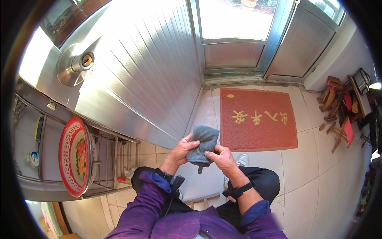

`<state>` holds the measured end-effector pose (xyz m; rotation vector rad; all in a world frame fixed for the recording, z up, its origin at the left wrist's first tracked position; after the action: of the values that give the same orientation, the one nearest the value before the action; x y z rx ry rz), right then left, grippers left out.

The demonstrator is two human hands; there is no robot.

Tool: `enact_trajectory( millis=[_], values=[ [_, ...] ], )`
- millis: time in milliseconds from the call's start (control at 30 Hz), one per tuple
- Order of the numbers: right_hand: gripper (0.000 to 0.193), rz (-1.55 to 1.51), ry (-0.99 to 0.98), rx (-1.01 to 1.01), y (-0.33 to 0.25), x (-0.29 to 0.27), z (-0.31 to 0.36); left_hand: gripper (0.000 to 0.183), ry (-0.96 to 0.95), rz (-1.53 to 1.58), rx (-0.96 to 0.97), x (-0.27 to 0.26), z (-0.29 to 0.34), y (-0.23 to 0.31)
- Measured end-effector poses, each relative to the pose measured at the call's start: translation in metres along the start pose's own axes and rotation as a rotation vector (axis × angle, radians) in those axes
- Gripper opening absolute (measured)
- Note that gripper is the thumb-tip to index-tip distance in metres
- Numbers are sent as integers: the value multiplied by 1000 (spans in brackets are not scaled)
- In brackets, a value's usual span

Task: The person wipes the surface of a metal door with a grey cloth, moving the cloth in circular and vertical motions across the door's panels and around the handle.

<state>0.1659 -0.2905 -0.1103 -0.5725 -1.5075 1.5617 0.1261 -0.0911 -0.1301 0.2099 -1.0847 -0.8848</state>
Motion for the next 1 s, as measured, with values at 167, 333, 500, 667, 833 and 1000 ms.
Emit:
enact_trajectory(
  millis=[167, 333, 500, 667, 833, 1000],
  values=[
    [26, 124, -67, 39, 7, -3, 0, 45, 27, 70, 63, 1, 0, 3],
    [27, 272, 93, -17, 15, -9, -4, 41, 61, 76, 154, 0, 2, 11],
    [32, 355, 216, -150, 16, -13, -7, 42, 145, -19, 175, 0, 2, 11],
    [44, 399, 345, -313, 10, -4, -7, 44, 80, -103, 59, 2, 3, 4],
    [47, 439, 322, -295, 4, -7, -6, 43, 233, -146, 124, 0, 3, 2],
    [49, 175, 203, -148, 10, 6, -5, 44, 437, -390, 326, 11, 3, -4]
  ],
)
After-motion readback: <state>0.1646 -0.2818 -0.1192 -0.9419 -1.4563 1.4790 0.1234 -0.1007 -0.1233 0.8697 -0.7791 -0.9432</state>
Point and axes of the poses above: each hand's wrist, its own z-axis away from the middle knuckle, its own x-axis out of the palm, y = z × x, the point moved 1 cm from there along -z, towards the middle knuckle, and after that the axes turned 13 degrees about -x, right-handed, at the moved point
